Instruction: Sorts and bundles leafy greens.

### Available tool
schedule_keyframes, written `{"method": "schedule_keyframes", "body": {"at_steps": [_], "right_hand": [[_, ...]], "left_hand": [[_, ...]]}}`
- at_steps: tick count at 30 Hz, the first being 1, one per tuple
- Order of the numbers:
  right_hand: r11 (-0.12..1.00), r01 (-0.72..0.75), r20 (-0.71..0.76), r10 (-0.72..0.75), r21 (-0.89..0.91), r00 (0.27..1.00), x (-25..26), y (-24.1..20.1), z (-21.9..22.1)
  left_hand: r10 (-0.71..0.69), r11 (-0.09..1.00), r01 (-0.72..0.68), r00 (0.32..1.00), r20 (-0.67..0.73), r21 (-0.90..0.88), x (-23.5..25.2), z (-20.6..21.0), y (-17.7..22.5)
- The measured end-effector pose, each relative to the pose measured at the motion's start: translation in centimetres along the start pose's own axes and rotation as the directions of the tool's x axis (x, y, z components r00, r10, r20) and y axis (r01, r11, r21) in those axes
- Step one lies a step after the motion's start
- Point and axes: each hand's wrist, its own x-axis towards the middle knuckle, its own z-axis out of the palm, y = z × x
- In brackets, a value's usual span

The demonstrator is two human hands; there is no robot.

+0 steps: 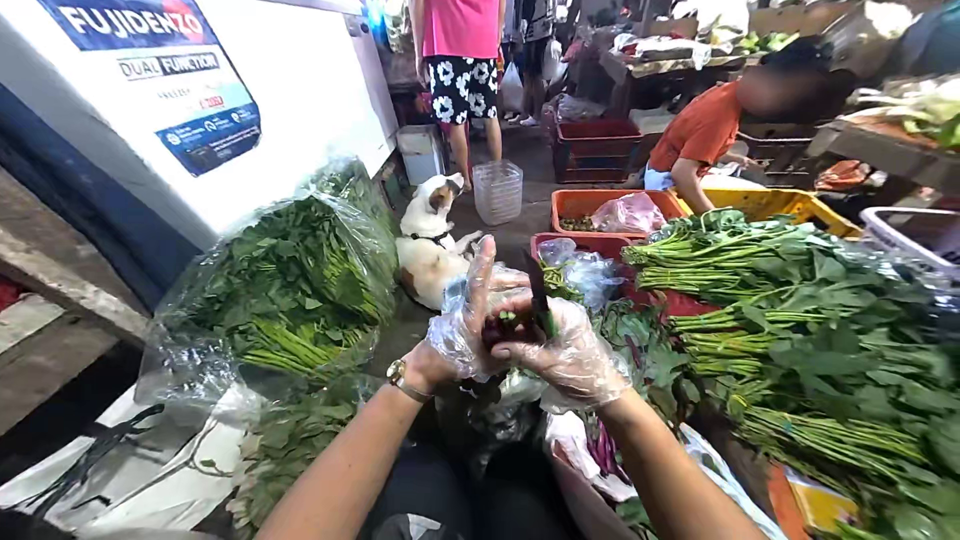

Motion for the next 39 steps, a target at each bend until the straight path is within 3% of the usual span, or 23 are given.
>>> {"method": "schedule_keyframes", "body": {"at_steps": [6, 9, 13, 16, 19, 22, 24, 26, 28, 30, 31, 33, 34, 35, 37, 39], "right_hand": [[0.996, 0.028, 0.001, -0.028, 0.089, 1.0, -0.9, 1.5, 0.3], [0.997, 0.079, 0.029, -0.079, -0.002, 0.996, -0.9, 2.0, 0.4], [0.986, 0.07, -0.047, -0.078, -0.151, 0.996, -0.9, 2.5, 1.2], [0.956, 0.031, -0.048, -0.047, -0.293, 0.998, -0.2, 2.4, 0.5], [0.903, -0.016, -0.035, 0.001, -0.428, 0.999, 2.2, 1.7, -0.5], [0.861, -0.036, -0.046, 0.015, -0.508, 0.999, 5.2, 0.5, -0.4], [0.87, -0.039, -0.013, 0.037, -0.491, 0.999, 6.3, -0.7, -0.6], [0.888, -0.007, -0.008, 0.004, -0.461, 1.0, 5.7, -1.3, -2.4], [0.847, -0.029, -0.009, 0.029, -0.53, 1.0, 2.2, -1.4, -5.6], [0.723, -0.204, -0.037, 0.24, -0.66, 0.97, -3.9, -0.2, -8.4], [0.653, -0.326, -0.067, 0.389, -0.684, 0.919, -7.1, 1.3, -9.4], [0.469, -0.544, -0.141, 0.653, -0.696, 0.744, -12.5, 4.6, -10.2], [0.403, -0.595, -0.185, 0.699, -0.695, 0.691, -14.8, 6.1, -10.0], [0.372, -0.64, -0.229, 0.718, -0.673, 0.658, -16.4, 7.2, -9.4], [0.346, -0.688, -0.317, 0.696, -0.639, 0.644, -18.8, 9.4, -8.1], [0.258, -0.715, -0.354, 0.729, -0.65, 0.586, -20.1, 11.2, -7.7]], "left_hand": [[0.003, 0.999, -0.003, 1.0, 0.018, -0.038, -0.7, 1.0, -0.3], [-0.053, 0.995, 0.057, 0.998, 0.044, -0.078, -1.0, 1.1, -0.2], [-0.165, 0.975, 0.173, 0.984, 0.064, -0.14, -1.0, 1.4, 0.2], [-0.271, 0.961, 0.27, 0.963, 0.011, 0.063, -0.8, 1.2, 0.9], [-0.546, 0.79, 0.545, 0.834, -0.081, 0.28, 0.4, 0.6, 3.1], [-0.605, 0.706, 0.606, 0.785, -0.134, 0.365, 0.4, 0.5, 3.0], [-0.449, 0.815, 0.505, 0.86, -0.241, 0.283, 0.0, 0.2, 1.3], [-0.345, 0.938, 0.341, 0.883, -0.318, -0.069, 0.4, -1.3, -0.8], [-0.306, 0.866, 0.15, 0.914, -0.267, -0.477, 0.3, -4.9, -3.1], [-0.302, 0.768, 0.068, 0.915, -0.266, -0.637, -0.7, -8.5, -4.4], [-0.316, 0.754, 0.039, 0.897, -0.31, -0.655, -1.7, -9.6, -4.9], [-0.367, 0.831, 0.069, 0.813, -0.452, -0.552, -4.3, -9.8, -4.4], [-0.412, 0.868, 0.165, 0.765, -0.495, -0.468, -5.6, -9.4, -3.8], [-0.429, 0.878, 0.225, 0.76, -0.488, -0.422, -6.0, -9.1, -3.4], [-0.47, 0.823, 0.256, 0.808, -0.355, -0.507, -5.3, -8.7, -2.9], [-0.581, 0.624, 0.361, 0.807, -0.103, -0.693, -4.3, -8.0, -4.0]]}}
